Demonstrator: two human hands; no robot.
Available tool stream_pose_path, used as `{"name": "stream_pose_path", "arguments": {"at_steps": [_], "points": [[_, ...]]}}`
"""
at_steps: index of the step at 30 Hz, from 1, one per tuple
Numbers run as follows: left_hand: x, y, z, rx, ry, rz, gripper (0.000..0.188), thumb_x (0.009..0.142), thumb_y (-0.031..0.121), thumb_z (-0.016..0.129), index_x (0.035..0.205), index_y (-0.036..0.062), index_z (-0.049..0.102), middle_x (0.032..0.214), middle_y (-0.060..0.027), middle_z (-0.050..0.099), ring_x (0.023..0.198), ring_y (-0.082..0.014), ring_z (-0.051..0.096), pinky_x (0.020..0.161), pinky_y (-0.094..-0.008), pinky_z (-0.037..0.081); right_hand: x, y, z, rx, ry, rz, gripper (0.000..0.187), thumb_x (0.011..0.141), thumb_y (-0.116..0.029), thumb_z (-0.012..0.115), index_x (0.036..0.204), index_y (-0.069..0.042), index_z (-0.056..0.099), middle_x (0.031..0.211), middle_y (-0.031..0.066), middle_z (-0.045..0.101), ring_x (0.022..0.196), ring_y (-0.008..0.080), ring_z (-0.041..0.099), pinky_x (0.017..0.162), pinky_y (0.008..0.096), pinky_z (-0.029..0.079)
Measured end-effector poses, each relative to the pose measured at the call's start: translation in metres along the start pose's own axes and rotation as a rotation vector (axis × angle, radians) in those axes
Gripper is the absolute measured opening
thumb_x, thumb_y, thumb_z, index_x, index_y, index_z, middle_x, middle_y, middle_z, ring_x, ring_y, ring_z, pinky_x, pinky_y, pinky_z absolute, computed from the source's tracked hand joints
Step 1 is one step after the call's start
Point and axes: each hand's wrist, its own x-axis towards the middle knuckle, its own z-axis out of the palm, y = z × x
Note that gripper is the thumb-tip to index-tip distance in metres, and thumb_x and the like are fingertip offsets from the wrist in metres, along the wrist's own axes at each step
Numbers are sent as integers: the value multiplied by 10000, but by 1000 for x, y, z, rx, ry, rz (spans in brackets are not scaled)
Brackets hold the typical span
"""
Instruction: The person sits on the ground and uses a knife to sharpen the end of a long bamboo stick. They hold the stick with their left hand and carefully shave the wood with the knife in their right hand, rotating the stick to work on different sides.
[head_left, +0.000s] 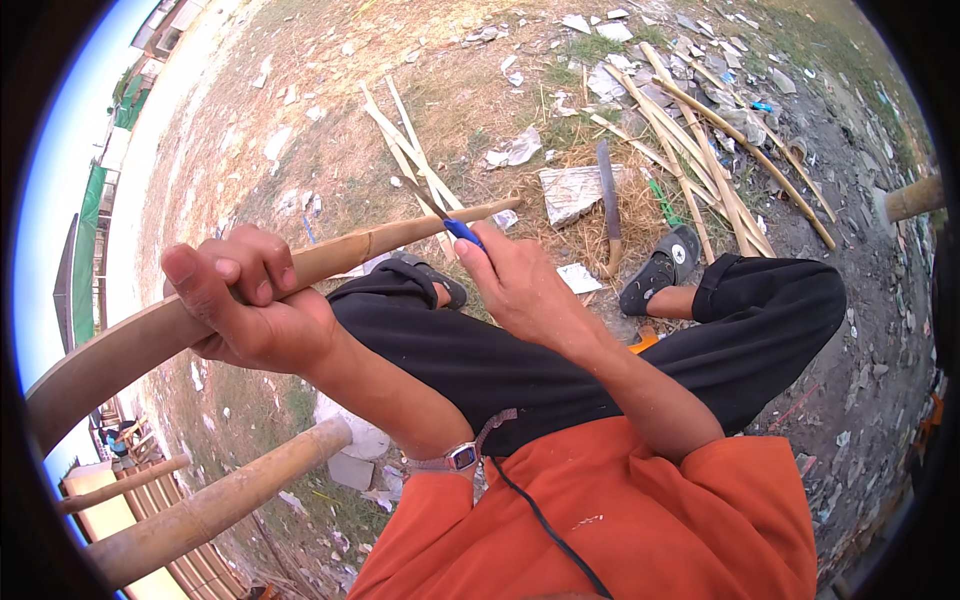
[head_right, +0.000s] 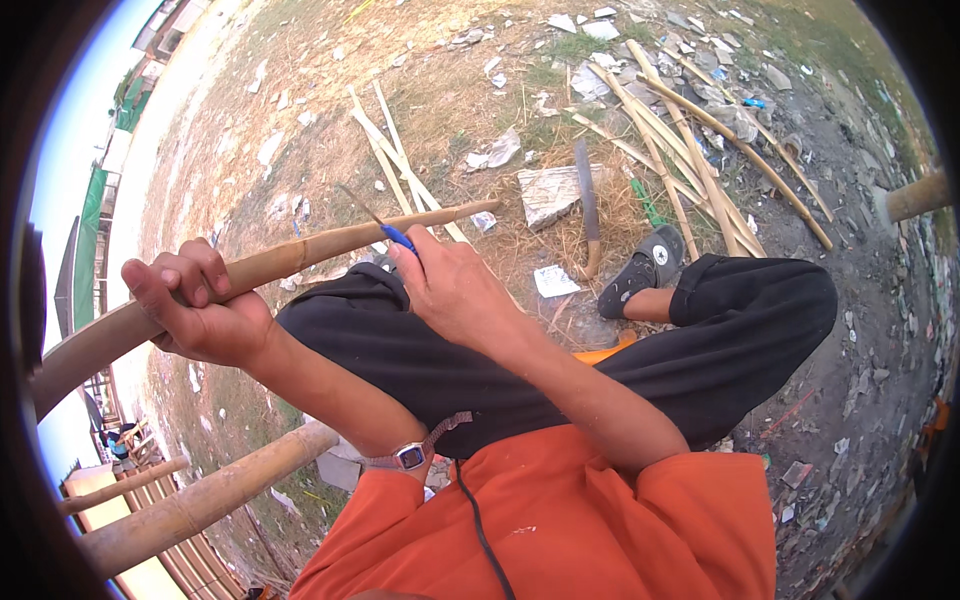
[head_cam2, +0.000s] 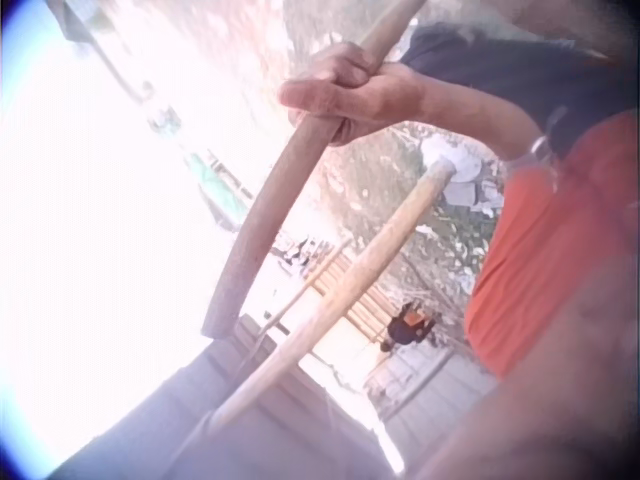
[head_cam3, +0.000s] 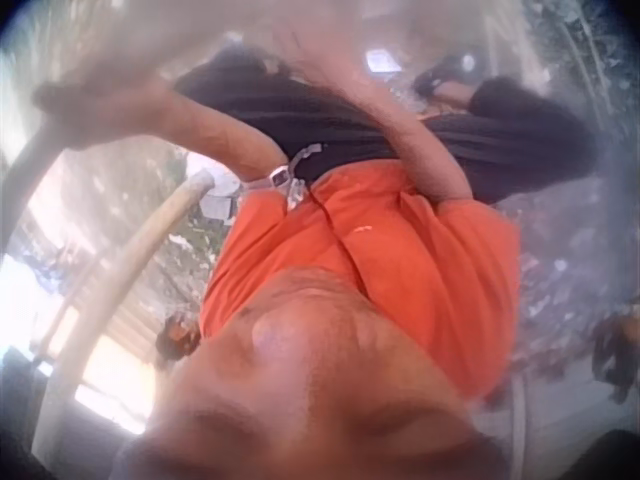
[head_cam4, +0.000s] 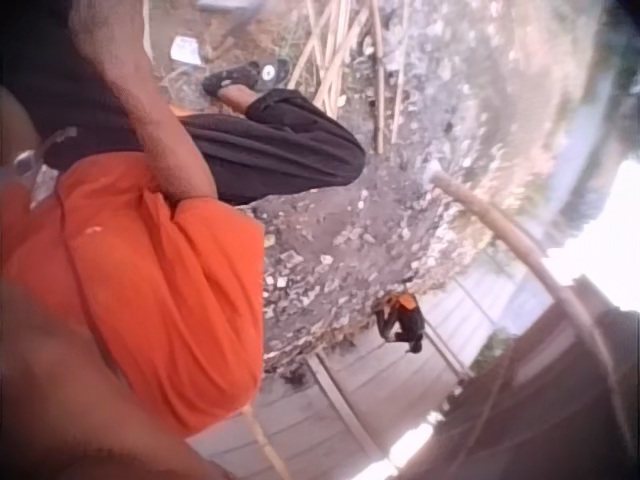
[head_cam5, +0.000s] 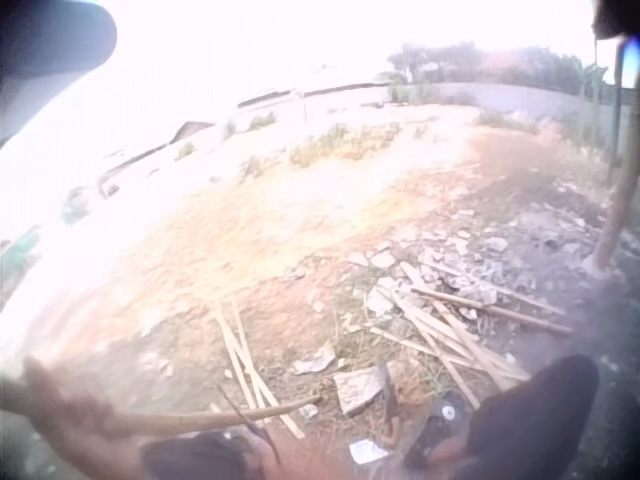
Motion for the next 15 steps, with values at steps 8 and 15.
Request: {"name": "stream_pose_path", "arguments": {"at_steps": [8,15], "points": [[-2,1,-4,-15,-90,-5,374,930,278,527,613,149,377,454,50,260,379,-52,195,375,-219,159,-8,30,20,-307,91,56,225,926,-207,458,939,15,491,619,273,558,601,457,556,557,531,428],[-1,0,0,-30,-77,11,409,928,278,517,572,139,372,427,46,250,331,-49,185,327,-209,143,0,58,33,-394,79,175,233,927,-223,443,933,3,499,641,265,574,621,452,573,573,533,450]]}}
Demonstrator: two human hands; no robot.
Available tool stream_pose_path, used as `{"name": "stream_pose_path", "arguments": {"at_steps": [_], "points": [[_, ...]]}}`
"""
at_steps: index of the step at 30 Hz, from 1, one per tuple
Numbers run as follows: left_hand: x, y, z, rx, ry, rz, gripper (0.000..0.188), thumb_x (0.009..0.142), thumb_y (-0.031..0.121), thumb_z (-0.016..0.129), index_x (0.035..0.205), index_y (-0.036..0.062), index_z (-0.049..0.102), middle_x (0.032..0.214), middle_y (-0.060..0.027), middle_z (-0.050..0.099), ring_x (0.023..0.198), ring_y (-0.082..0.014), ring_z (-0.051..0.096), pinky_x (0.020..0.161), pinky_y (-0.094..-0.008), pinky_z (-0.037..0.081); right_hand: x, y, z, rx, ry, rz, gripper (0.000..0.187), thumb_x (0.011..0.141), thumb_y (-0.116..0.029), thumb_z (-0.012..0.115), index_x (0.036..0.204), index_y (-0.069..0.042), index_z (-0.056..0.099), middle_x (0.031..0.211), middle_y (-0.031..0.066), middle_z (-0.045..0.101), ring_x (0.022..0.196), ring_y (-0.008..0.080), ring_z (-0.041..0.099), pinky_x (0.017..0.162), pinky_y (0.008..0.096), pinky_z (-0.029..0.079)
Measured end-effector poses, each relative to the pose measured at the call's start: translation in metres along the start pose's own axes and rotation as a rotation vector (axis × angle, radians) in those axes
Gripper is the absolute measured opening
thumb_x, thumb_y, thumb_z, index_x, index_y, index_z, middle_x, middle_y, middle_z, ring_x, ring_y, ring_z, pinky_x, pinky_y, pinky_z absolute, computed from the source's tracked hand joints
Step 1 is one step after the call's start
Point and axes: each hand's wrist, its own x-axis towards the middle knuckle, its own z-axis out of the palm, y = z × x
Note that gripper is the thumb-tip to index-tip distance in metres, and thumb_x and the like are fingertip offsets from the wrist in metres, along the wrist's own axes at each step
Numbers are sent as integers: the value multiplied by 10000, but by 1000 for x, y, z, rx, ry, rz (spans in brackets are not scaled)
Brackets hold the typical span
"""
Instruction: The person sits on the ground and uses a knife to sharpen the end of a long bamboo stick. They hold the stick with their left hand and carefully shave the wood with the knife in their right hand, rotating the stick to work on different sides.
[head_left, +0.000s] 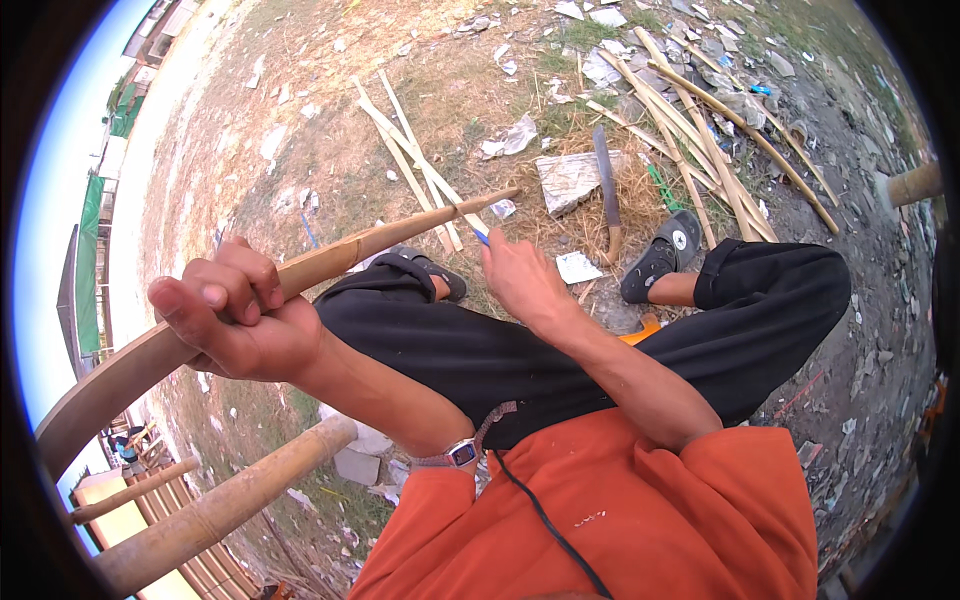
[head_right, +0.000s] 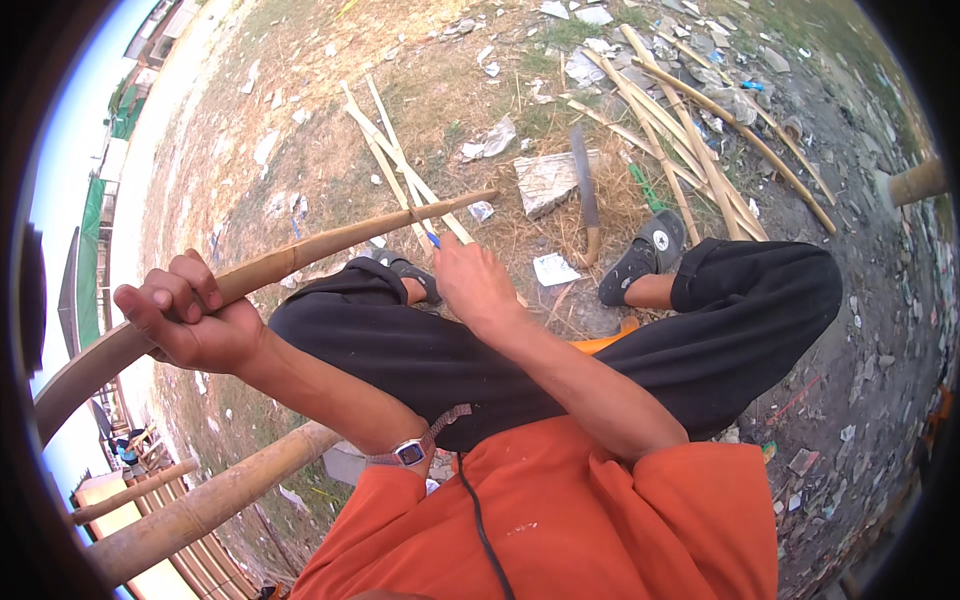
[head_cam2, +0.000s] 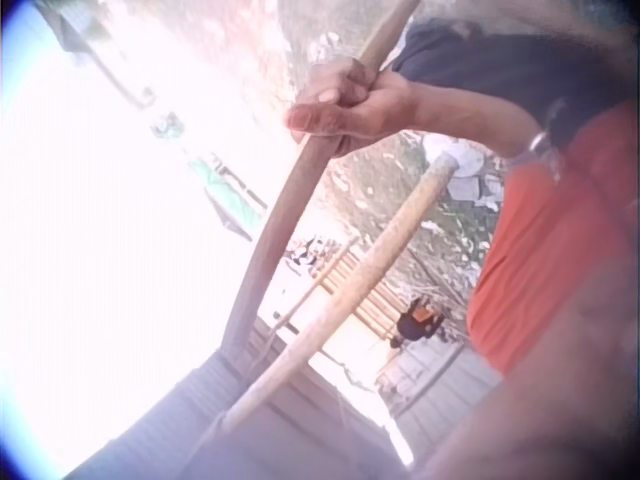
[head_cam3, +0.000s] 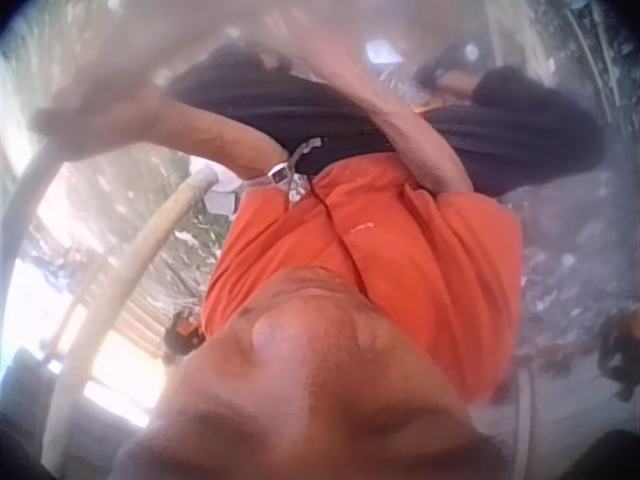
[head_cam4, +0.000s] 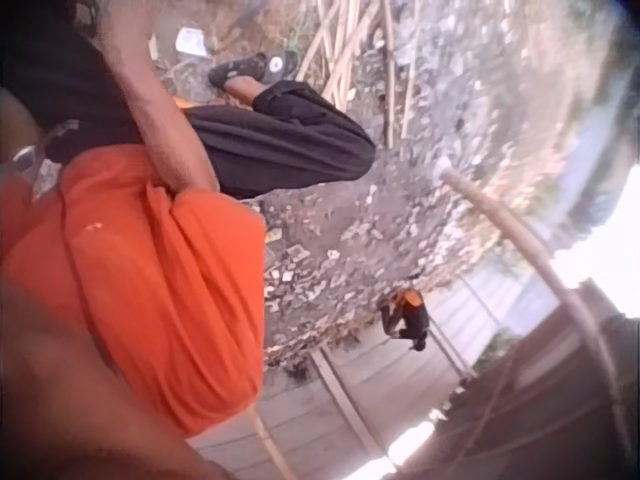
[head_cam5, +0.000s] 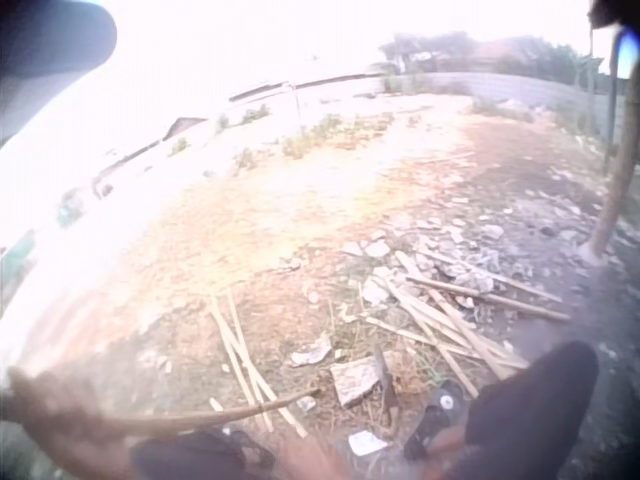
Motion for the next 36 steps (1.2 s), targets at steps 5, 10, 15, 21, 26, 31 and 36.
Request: {"name": "stream_pose_path", "arguments": {"at_steps": [5,10,15,21,26,31,36], "points": [[-4,1,5,-4,-35,8,399,924,271,530,578,140,380,428,46,256,335,-48,184,331,-209,144,-4,-16,-12,77,-11,-64,244,919,-237,458,949,2,495,668,267,584,665,443,598,602,524,470],[-3,2,8,33,37,2,383,908,270,564,587,142,398,433,49,270,347,-49,191,344,-211,151,18,32,22,-44,88,18,240,920,-232,445,951,4,474,608,265,559,623,472,572,593,528,463],[-8,1,13,17,30,-10,374,891,278,594,588,143,422,435,51,282,343,-49,207,343,-206,155,13,4,11,129,30,-39,253,919,-224,452,936,25,490,675,267,583,650,456,576,610,541,450],[-3,0,9,28,-11,19,378,919,280,547,594,143,411,432,49,276,341,-49,204,336,-206,157,26,97,47,-101,25,116,222,920,-216,439,905,5,460,617,237,575,629,440,591,605,521,469],[-6,1,14,8,1,-1,364,913,255,565,602,153,404,447,55,257,386,-48,194,382,-203,167,36,66,40,53,44,80,279,917,-248,438,979,18,494,706,261,596,669,453,586,624,537,458],[-2,-2,5,50,51,-4,356,917,251,556,612,150,404,453,54,247,395,-52,197,384,-203,168,58,79,42,-29,45,80,256,925,-248,425,940,0,488,727,257,605,705,426,605,650,520,475],[-4,2,12,52,65,-2,340,915,257,559,626,143,421,466,54,256,407,-49,203,388,-199,173,67,111,64,-165,32,75,247,928,-253,419,947,-12,469,733,244,615,707,412,618,637,506,494]]}}
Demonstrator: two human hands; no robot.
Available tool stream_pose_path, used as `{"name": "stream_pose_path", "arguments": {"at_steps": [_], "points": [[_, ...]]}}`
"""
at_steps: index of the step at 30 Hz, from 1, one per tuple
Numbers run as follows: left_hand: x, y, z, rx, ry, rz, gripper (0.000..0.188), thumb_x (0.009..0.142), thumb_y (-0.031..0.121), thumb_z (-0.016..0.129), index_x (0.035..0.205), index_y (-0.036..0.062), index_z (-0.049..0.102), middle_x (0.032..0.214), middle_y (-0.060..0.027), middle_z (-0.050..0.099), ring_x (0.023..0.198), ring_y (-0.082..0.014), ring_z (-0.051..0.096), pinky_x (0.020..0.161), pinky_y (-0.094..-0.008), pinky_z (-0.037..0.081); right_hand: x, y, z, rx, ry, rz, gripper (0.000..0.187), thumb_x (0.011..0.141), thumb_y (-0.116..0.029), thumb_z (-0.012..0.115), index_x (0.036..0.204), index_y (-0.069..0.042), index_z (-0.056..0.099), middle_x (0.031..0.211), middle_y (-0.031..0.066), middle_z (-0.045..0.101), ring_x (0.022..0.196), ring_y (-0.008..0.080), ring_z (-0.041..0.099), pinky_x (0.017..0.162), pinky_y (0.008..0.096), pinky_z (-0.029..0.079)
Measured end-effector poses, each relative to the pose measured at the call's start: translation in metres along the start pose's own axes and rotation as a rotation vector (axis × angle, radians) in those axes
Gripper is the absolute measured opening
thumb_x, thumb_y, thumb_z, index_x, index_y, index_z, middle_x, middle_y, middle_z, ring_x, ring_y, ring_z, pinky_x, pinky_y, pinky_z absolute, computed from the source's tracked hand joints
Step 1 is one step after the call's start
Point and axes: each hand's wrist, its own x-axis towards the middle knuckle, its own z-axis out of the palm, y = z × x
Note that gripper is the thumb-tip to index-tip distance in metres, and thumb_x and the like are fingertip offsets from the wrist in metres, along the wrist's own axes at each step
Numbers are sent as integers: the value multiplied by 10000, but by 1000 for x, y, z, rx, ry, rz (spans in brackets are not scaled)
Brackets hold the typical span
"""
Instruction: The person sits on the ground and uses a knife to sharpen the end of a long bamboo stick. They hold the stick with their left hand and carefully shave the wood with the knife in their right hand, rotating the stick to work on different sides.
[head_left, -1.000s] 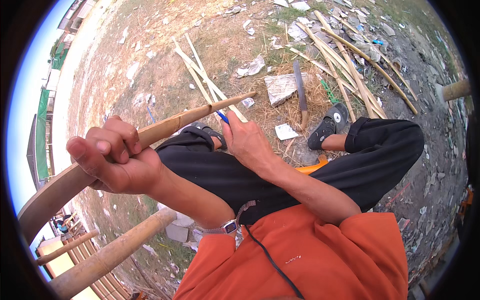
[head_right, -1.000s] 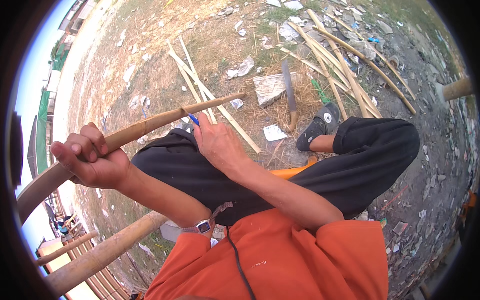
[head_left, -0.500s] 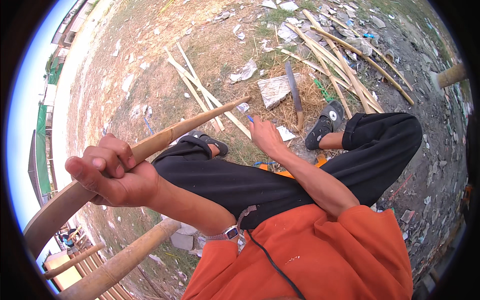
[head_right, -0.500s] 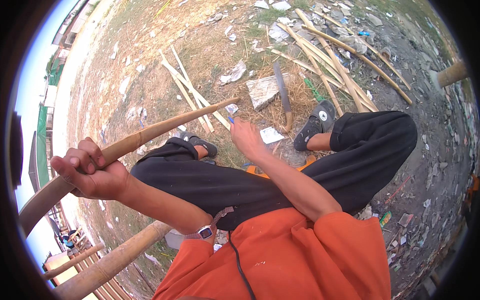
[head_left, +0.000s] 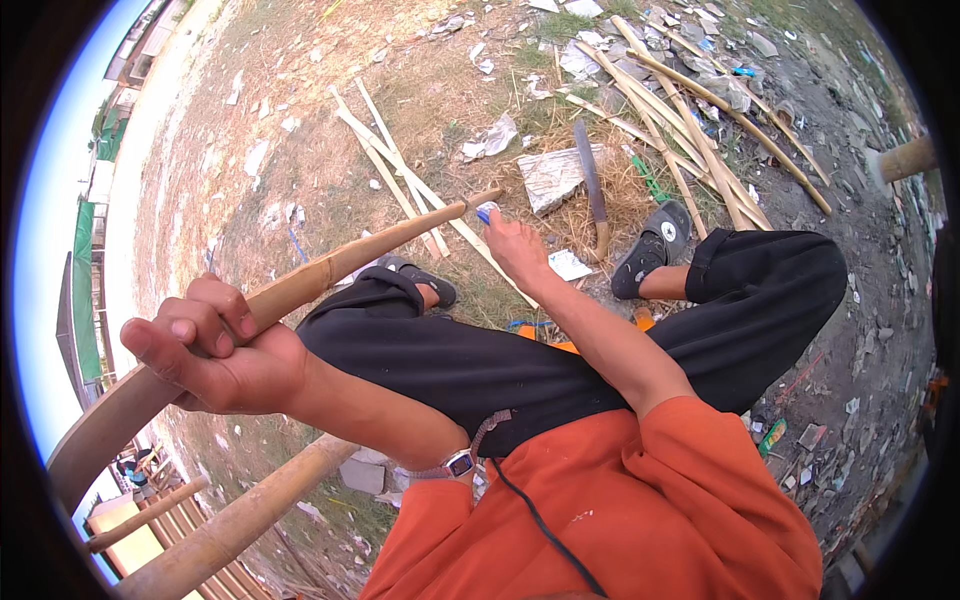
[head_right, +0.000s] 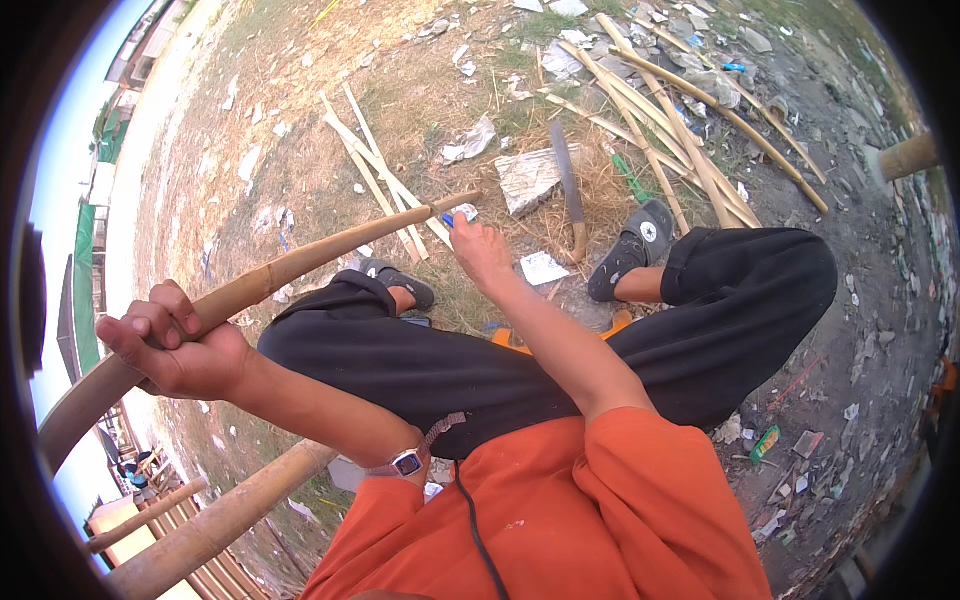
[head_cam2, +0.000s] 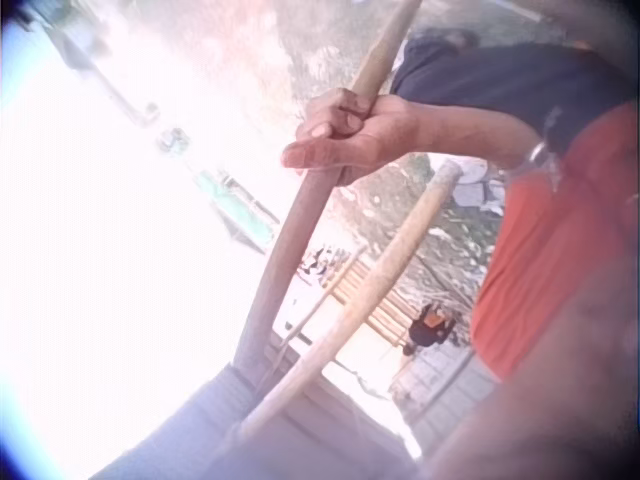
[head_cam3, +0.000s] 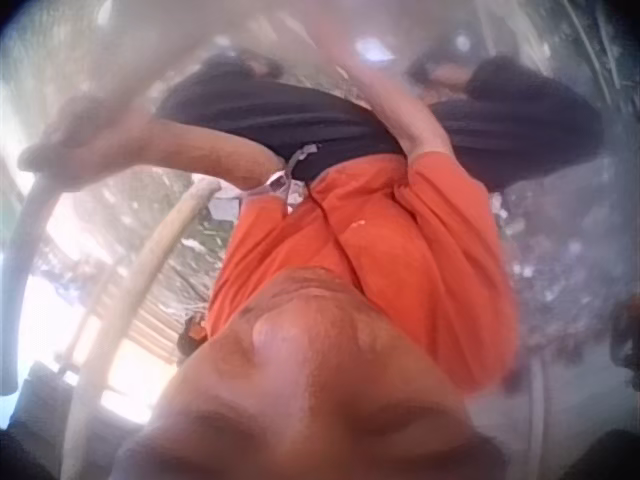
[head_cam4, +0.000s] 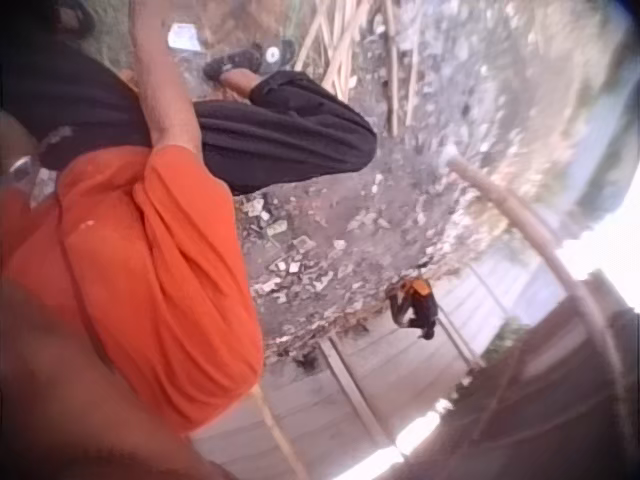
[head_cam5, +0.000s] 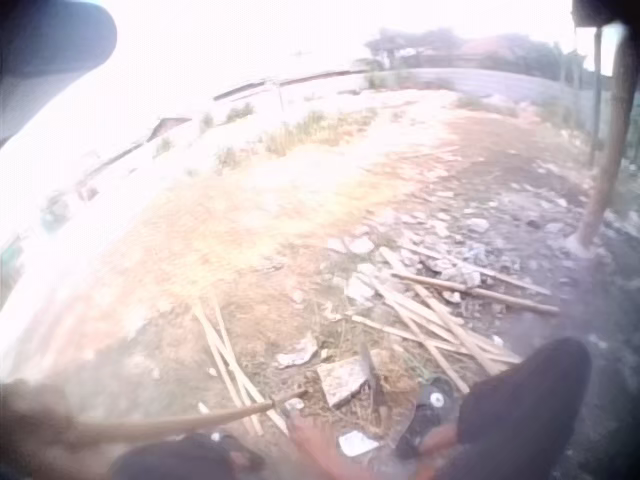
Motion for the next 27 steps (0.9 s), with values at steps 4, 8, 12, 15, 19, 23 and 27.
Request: {"name": "stream_pose_path", "arguments": {"at_steps": [4,8,12,15,19,23,27], "points": [[4,-7,-12,33,30,-13,383,918,286,554,601,144,392,439,43,271,362,-51,205,368,-203,173,-2,-39,-21,27,-59,-13,227,924,-243,408,951,-24,461,747,236,622,734,410,625,656,497,499],[1,-2,7,18,28,14,394,914,284,560,591,141,386,449,39,289,359,-51,209,347,-212,158,10,62,30,-208,-331,246,273,905,-201,435,985,12,585,927,237,637,875,360,638,772,467,507],[6,-5,-19,-66,-46,4,283,898,249,593,670,136,468,489,54,374,396,-45,234,389,-197,187,-7,103,29,-91,-117,330,287,912,-220,418,982,6,580,932,258,627,892,395,617,787,479,487],[7,-8,-13,33,97,-5,331,909,283,571,644,126,452,454,44,292,382,-55,240,377,-200,178,-3,50,8,87,-48,272,298,913,-252,433,1002,8,545,908,269,616,870,430,601,758,504,482],[10,-8,-8,90,214,0,315,884,282,611,654,123,468,460,43,308,383,-47,255,380,-199,181,-1,-10,-18,303,-54,87,292,908,-249,447,1009,11,531,867,276,611,842,435,600,741,512,479],[9,-5,-5,69,211,-21,285,865,261,642,689,123,465,498,44,341,420,-48,278,402,-201,210,13,12,14,109,-5,97,250,910,-244,451,945,-8,527,824,277,611,792,443,600,713,521,478],[5,-7,-13,63,151,-26,282,864,270,643,707,122,461,515,44,336,445,-56,279,420,-202,223,13,-12,8,185,-74,41,286,916,-257,442,983,6,532,819,281,609,793,432,608,708,521,485]]}}
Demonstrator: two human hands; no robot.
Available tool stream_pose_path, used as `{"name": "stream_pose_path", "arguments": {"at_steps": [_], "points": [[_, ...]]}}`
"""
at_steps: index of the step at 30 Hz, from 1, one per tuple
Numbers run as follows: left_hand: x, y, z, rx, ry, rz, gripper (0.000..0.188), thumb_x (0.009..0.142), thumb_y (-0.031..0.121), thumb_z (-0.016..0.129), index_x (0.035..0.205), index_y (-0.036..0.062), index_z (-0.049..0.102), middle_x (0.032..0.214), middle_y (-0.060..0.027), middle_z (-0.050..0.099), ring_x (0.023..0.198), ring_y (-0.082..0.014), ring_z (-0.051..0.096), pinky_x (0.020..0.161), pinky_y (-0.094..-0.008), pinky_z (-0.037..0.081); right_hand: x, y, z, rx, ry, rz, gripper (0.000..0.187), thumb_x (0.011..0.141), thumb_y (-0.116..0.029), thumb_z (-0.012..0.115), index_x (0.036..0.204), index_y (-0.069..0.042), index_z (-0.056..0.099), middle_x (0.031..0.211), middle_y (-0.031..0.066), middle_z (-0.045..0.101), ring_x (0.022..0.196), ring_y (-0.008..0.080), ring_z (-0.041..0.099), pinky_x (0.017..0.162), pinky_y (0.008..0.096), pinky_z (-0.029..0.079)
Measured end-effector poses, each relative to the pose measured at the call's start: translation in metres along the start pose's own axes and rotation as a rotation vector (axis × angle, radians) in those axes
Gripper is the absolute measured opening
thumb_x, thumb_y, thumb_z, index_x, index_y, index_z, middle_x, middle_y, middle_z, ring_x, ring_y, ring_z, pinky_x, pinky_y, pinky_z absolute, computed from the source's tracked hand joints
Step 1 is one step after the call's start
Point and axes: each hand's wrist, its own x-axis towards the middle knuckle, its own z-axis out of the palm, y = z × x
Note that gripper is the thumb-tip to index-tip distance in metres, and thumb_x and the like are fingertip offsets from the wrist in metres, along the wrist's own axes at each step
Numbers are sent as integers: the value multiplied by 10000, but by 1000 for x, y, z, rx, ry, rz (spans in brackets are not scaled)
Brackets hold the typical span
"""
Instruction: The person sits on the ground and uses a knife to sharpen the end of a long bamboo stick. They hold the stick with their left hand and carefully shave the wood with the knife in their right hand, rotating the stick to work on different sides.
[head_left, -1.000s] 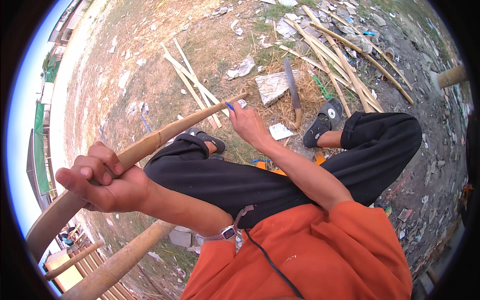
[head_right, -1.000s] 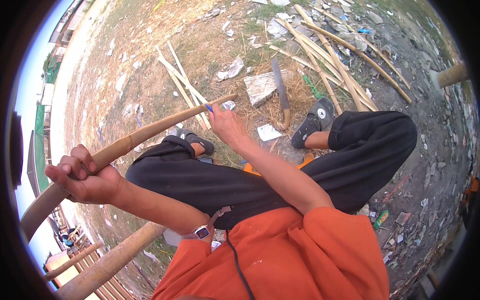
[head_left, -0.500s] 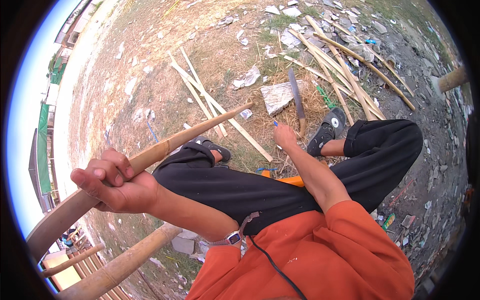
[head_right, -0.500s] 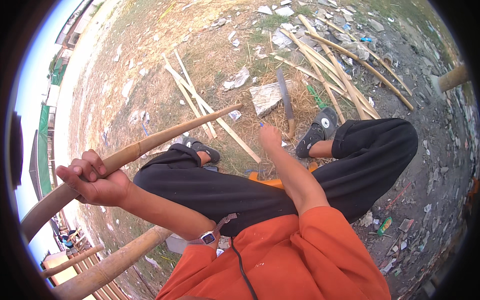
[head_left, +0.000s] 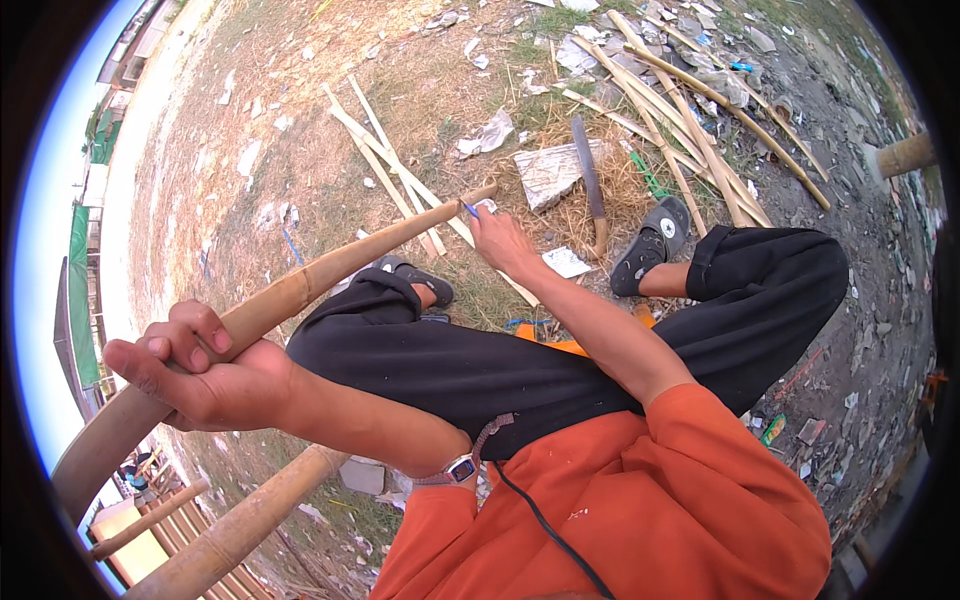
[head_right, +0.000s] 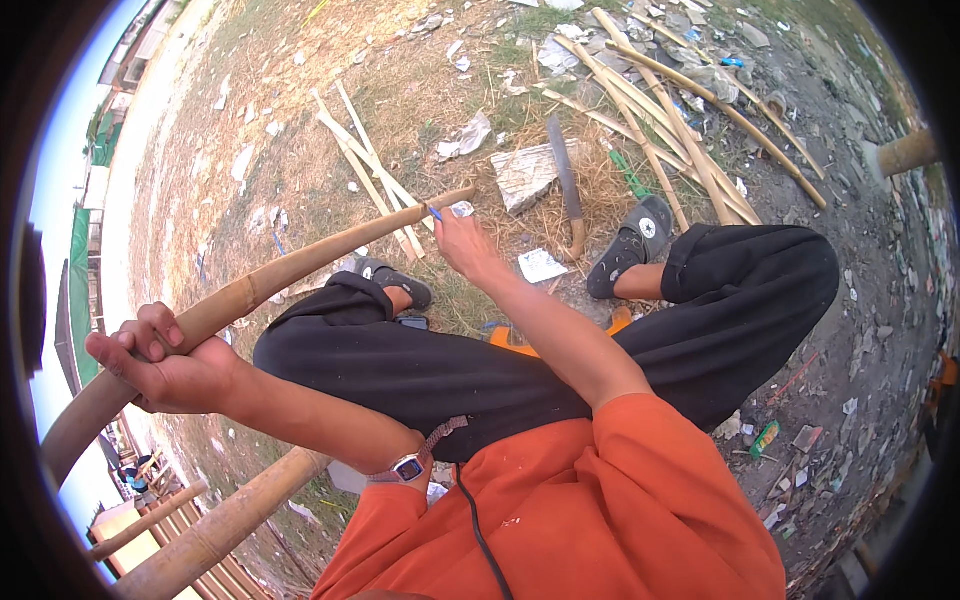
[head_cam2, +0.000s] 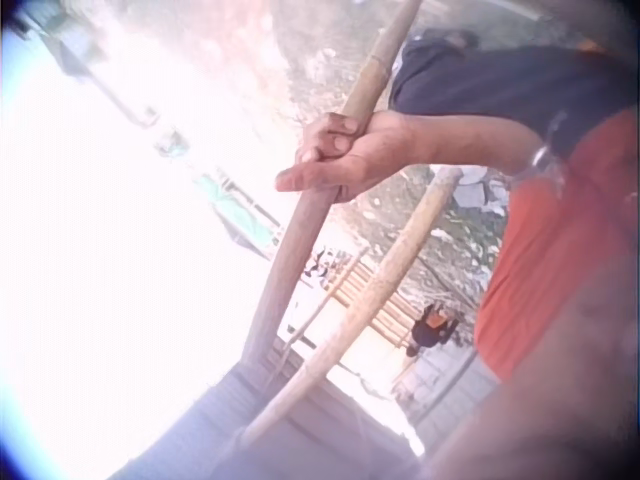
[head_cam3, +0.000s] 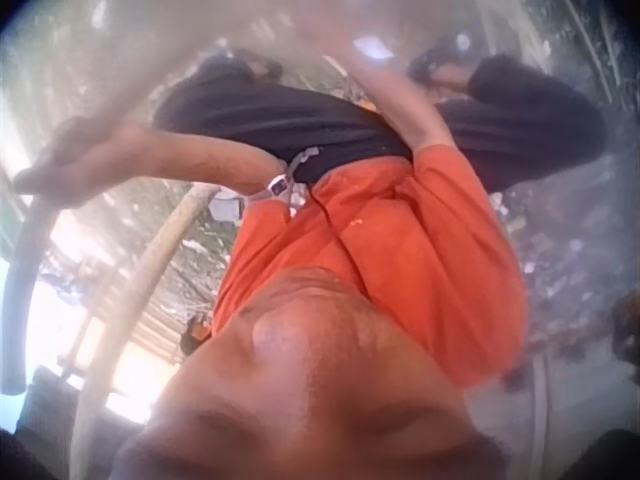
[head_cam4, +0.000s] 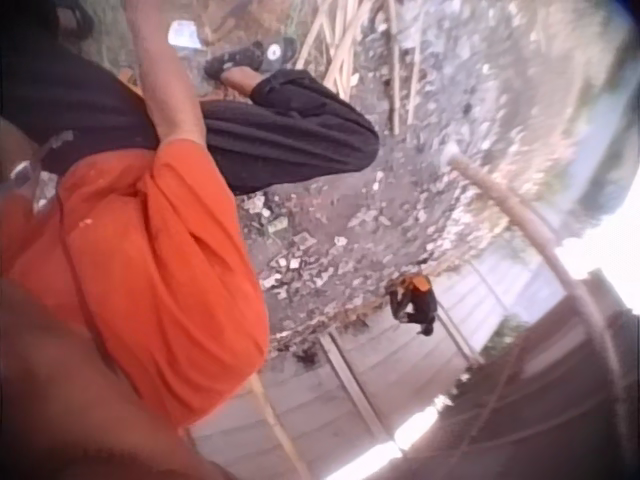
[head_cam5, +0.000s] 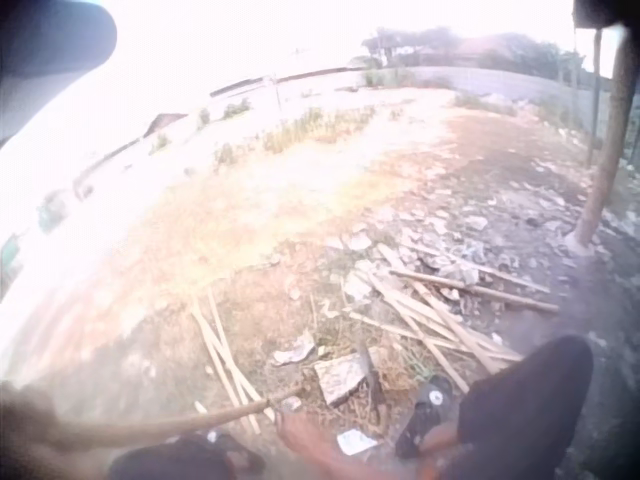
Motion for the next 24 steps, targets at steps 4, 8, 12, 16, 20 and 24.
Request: {"name": "stream_pose_path", "arguments": {"at_steps": [4,8,12,16,20,24], "points": [[7,0,7,75,0,53,340,917,313,555,652,133,443,467,49,276,396,-51,224,403,-199,179,17,29,10,-71,-26,47,268,926,-257,421,964,-9,515,803,290,603,773,437,600,691,519,484],[6,-5,0,56,-11,23,350,920,323,548,643,147,427,463,53,261,398,-54,200,406,-202,175,7,6,-1,-86,-52,-27,260,921,-223,415,1001,-4,528,820,258,626,817,396,623,710,490,499],[5,-2,7,68,-76,64,353,926,329,537,641,152,424,463,56,252,402,-49,197,409,-201,174,31,99,24,-233,-104,27,226,918,-234,413,940,-27,502,812,269,617,810,429,606,709,499,487],[2,-3,3,33,-49,11,354,863,332,633,617,160,446,502,65,314,439,-52,264,450,-183,223,7,69,28,-60,58,126,245,913,-255,426,955,-26,504,756,266,607,737,446,597,680,522,471],[9,-8,-6,28,-33,-35,352,853,343,642,611,160,463,502,66,319,440,-55,270,457,-178,220,6,46,15,89,97,8,269,905,-273,452,954,-13,506,665,266,586,676,459,582,630,541,446],[11,-8,-3,90,9,-14,380,893,374,568,591,164,472,481,70,283,431,-54,240,463,-195,187,31,66,26,-15,17,-52,268,917,-280,440,958,-24,510,692,276,584,678,462,575,624,530,450]]}}
